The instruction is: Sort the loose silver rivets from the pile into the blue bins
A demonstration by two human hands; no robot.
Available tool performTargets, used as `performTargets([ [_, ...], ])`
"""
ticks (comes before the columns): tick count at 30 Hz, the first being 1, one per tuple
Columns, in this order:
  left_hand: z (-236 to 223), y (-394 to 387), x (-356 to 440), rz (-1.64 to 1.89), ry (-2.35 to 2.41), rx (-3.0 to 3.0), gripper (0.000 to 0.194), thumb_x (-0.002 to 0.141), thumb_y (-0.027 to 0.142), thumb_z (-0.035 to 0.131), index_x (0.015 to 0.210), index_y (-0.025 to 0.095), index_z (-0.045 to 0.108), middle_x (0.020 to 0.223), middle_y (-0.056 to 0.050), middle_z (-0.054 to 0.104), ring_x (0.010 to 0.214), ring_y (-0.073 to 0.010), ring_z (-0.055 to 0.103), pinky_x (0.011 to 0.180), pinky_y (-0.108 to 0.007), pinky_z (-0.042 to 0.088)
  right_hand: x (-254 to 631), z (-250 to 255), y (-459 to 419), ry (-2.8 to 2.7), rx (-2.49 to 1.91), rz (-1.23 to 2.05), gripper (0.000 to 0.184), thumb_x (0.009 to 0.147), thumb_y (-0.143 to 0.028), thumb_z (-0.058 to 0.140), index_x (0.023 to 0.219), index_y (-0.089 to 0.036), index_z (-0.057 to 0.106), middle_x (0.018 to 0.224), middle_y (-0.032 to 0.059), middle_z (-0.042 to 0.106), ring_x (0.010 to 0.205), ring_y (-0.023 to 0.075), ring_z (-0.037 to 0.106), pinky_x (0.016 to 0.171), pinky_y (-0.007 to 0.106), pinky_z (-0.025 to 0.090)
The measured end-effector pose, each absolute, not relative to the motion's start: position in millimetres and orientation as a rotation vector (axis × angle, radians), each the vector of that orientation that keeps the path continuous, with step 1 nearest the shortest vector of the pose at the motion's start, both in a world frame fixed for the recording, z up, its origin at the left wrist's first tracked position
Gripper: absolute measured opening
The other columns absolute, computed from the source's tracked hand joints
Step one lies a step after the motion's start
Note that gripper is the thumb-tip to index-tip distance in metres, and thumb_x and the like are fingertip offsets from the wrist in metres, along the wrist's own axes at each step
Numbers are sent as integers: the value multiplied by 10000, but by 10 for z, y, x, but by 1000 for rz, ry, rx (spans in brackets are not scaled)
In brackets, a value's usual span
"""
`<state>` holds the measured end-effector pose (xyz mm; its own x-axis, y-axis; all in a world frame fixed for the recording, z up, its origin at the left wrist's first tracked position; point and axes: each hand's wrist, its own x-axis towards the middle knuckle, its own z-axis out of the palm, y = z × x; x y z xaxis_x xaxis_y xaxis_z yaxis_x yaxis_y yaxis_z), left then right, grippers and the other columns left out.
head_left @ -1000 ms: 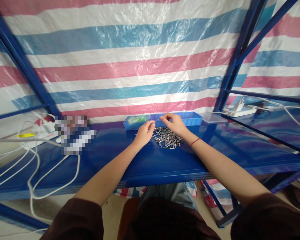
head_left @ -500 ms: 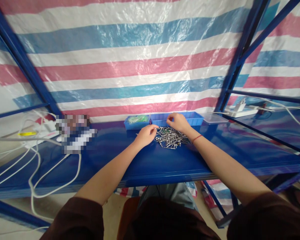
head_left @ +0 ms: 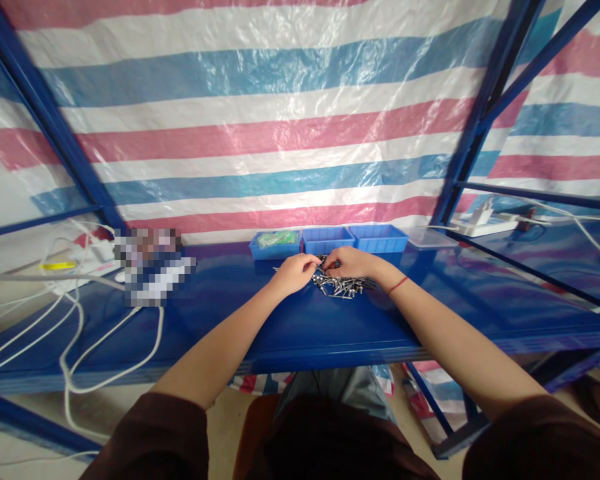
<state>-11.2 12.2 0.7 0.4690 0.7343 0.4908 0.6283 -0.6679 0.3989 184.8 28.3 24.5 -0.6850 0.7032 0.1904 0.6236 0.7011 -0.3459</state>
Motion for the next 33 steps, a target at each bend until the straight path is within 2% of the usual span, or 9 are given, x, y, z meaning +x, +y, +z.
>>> performTargets([
  [6, 9, 120, -108, 968, 1188, 2547, 249, 837, 196, 461, 943, 182, 685, 963, -52, 698, 849, -172, 635, 823, -298, 480, 1800, 243, 267, -2644, -1067, 303, 170, 705, -152, 540, 743, -160, 705, 751, 45, 692, 652, 144, 583, 625, 253, 399],
  [18, 12, 112, -103, 979, 1194, 2485, 251, 818, 249, 507, 996, 176, 668, 927, -54, 696, 764, -158, 625, 764, -282, 481, 1781, 297, 201, -2359, -1019, 412, 204, 668, -76, 501, 832, -142, 603, 747, 25, 632, 657, 118, 554, 632, 240, 423],
  [22, 35, 95, -95, 1002, 1173, 2476, 275, 853, 365, 473, 883, 176, 669, 797, -26, 679, 712, -154, 598, 707, -264, 457, 1754, 326, 186, -2311, -947, 394, 138, 692, -123, 531, 791, -150, 624, 762, 26, 649, 668, 118, 563, 646, 255, 431],
  [28, 67, 73, -91, 1084, 1176, 2336, 260, 862, 366, 451, 838, 169, 619, 726, 8, 630, 670, -133, 555, 674, -247, 436, 1698, 344, 181, -2022, -904, 687, 206, 708, -256, 623, 876, -137, 614, 787, 53, 666, 715, 138, 606, 697, 300, 471],
  [33, 93, 36, -69, 1135, 1112, 2268, 247, 862, 360, 451, 821, 169, 602, 741, 9, 624, 698, -128, 560, 691, -238, 428, 1648, 341, 171, -1906, -862, 729, 233, 714, -355, 650, 806, -148, 598, 721, 38, 643, 657, 124, 576, 658, 293, 466],
])
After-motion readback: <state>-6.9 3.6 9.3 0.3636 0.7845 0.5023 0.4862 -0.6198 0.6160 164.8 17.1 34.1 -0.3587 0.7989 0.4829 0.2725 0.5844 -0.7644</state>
